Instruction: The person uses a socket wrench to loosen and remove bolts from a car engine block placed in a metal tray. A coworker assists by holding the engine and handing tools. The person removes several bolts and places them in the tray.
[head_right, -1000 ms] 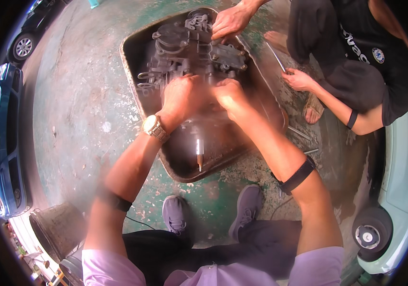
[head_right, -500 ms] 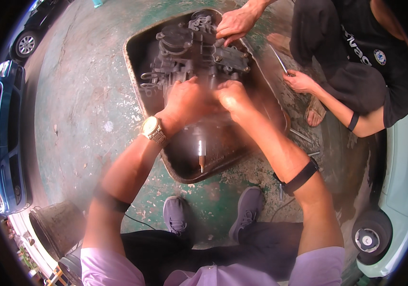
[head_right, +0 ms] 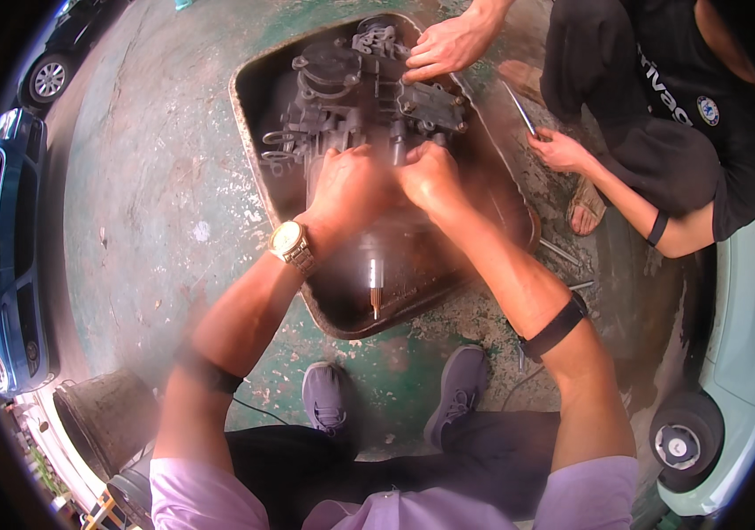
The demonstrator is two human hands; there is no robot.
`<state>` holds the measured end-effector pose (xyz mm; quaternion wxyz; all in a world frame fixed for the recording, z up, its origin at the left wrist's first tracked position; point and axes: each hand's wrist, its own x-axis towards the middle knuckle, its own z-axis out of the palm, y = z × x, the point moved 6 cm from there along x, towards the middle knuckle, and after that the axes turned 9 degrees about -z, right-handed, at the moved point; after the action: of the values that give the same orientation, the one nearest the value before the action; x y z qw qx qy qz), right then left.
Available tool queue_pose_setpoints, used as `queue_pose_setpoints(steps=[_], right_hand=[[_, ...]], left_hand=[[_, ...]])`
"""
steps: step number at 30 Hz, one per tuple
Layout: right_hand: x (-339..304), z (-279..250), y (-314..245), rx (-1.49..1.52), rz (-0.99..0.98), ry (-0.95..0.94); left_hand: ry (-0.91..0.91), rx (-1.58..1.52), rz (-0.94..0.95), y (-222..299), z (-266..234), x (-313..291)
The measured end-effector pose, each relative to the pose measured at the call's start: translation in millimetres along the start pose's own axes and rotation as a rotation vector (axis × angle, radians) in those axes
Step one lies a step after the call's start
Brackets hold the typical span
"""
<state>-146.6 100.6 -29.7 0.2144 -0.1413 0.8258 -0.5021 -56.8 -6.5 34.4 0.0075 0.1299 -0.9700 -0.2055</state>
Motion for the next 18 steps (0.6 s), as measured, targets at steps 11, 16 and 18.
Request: queue_pose_setpoints(steps=[11, 16, 18], right_hand=[[-18, -23, -9, 0.484, 0.152, -0.300], [-52, -105, -3, 0.304, 0.146, -0.427], [-67, -147, 14, 0.241, 0.188, -0.389]], left_hand=[[-0.059, -0.198, -0.096, -7, -23, 10], [0.014, -0.018, -0.069, -4, -10, 24], [0.044, -0.037, -0.090, -2, -7, 32]])
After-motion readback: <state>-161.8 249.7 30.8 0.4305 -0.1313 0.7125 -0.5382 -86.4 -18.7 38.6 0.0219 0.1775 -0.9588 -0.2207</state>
